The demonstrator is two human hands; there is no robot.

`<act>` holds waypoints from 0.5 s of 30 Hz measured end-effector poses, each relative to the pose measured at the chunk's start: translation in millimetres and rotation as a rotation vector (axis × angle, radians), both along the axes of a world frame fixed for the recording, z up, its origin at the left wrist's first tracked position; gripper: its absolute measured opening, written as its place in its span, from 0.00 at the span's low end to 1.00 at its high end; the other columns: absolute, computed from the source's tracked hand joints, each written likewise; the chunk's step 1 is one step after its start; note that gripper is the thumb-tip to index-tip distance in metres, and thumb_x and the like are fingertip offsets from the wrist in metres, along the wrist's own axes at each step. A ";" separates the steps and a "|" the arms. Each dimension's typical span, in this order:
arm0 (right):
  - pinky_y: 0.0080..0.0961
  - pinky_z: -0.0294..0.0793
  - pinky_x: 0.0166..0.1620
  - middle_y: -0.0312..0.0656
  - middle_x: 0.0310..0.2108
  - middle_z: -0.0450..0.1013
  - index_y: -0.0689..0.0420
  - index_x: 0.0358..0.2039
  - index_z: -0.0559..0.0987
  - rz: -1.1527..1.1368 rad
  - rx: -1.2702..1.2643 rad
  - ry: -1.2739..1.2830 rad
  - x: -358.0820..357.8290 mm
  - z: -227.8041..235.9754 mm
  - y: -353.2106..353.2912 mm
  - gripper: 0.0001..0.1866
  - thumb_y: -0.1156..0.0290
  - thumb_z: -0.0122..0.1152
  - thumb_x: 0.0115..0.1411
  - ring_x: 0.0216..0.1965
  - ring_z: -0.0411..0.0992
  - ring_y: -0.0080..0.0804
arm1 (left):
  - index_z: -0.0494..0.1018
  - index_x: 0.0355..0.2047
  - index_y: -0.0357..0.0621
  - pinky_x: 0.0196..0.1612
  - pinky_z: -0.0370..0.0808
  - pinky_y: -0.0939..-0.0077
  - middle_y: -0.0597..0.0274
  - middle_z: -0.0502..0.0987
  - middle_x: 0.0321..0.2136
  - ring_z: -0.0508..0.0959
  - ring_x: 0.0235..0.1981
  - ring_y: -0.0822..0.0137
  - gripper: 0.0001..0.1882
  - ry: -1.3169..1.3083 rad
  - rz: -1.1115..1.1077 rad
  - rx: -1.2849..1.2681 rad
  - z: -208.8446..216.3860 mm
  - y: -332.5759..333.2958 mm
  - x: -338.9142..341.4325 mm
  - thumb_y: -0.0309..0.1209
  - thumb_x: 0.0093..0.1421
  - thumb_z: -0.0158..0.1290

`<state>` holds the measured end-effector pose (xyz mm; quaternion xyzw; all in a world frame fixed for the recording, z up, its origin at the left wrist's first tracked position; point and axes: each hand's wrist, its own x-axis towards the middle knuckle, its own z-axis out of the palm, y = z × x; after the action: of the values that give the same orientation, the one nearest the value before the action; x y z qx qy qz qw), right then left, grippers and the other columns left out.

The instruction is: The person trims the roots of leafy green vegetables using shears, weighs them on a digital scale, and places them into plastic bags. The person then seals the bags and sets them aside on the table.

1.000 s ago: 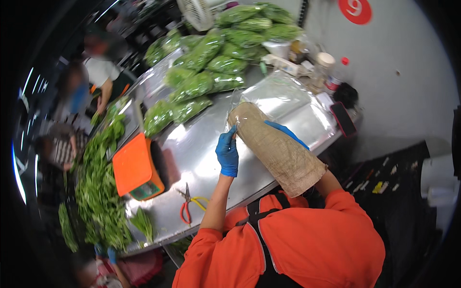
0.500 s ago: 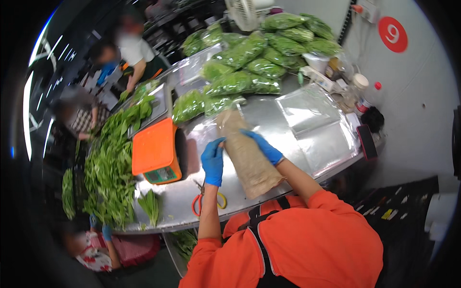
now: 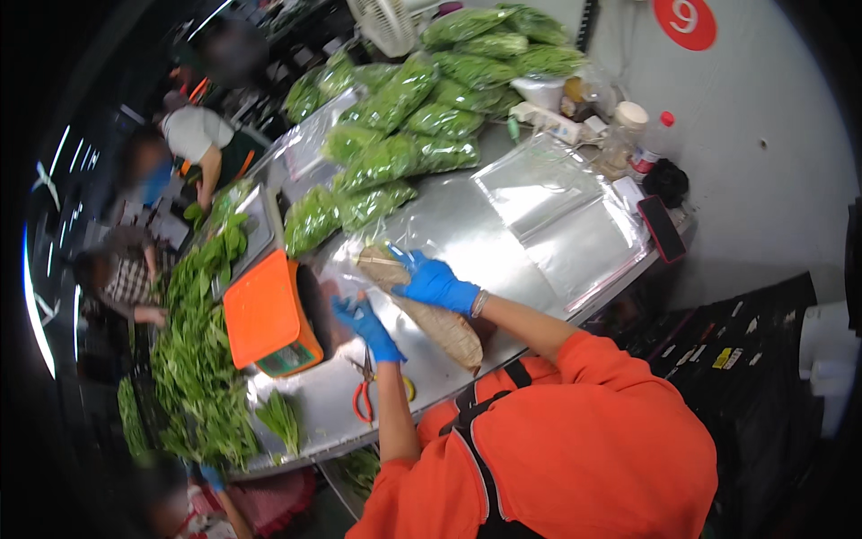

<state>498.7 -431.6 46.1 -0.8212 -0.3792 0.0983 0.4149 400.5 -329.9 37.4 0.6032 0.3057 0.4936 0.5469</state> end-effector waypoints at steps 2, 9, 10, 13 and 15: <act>0.40 0.70 0.35 0.55 0.40 0.65 0.48 0.59 0.51 0.036 -0.020 0.037 -5.8 8.9 -0.9 0.44 0.46 0.55 0.44 0.34 0.70 0.51 | 0.56 0.54 0.39 0.52 0.62 0.70 0.56 0.63 0.49 0.65 0.47 0.63 0.34 0.078 -0.615 -0.801 -6.9 -16.6 -8.7 0.55 0.58 0.35; 0.38 0.71 0.33 0.55 0.42 0.66 0.51 0.56 0.58 0.146 -0.102 -0.265 2.8 -4.7 30.0 0.39 0.64 0.61 0.41 0.32 0.71 0.50 | 0.50 0.57 0.47 0.52 0.61 0.57 0.57 0.59 0.53 0.63 0.52 0.59 0.44 0.075 -1.221 -0.918 -55.9 -76.9 -36.4 0.67 0.49 0.33; 0.37 0.71 0.32 0.56 0.42 0.66 0.52 0.56 0.57 0.146 -0.019 -0.298 -0.2 -5.7 31.1 0.39 0.64 0.60 0.42 0.32 0.71 0.50 | 0.51 0.56 0.47 0.51 0.63 0.55 0.56 0.60 0.52 0.64 0.51 0.59 0.45 0.125 -1.260 -1.158 -48.7 -74.8 -47.9 0.68 0.49 0.33; 0.36 0.71 0.31 0.56 0.43 0.65 0.54 0.56 0.56 0.115 -0.007 -0.316 -13.5 19.3 30.1 0.39 0.65 0.59 0.43 0.32 0.71 0.50 | 0.52 0.54 0.47 0.49 0.64 0.61 0.56 0.60 0.51 0.64 0.48 0.58 0.41 0.397 -0.988 -1.032 -73.3 -33.4 -55.2 0.66 0.51 0.33; 0.37 0.71 0.32 0.54 0.45 0.65 0.56 0.56 0.56 0.070 -0.012 -0.335 -20.5 30.9 23.3 0.38 0.65 0.59 0.44 0.33 0.70 0.51 | 0.56 0.52 0.46 0.50 0.64 0.63 0.55 0.61 0.51 0.65 0.48 0.62 0.35 0.032 -0.752 -1.175 -57.4 -18.1 -59.9 0.60 0.55 0.36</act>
<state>478.3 -408.3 77.0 -0.8150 -0.4706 -0.0232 0.3373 340.6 -348.0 -20.0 0.2797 0.3006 0.0147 0.9117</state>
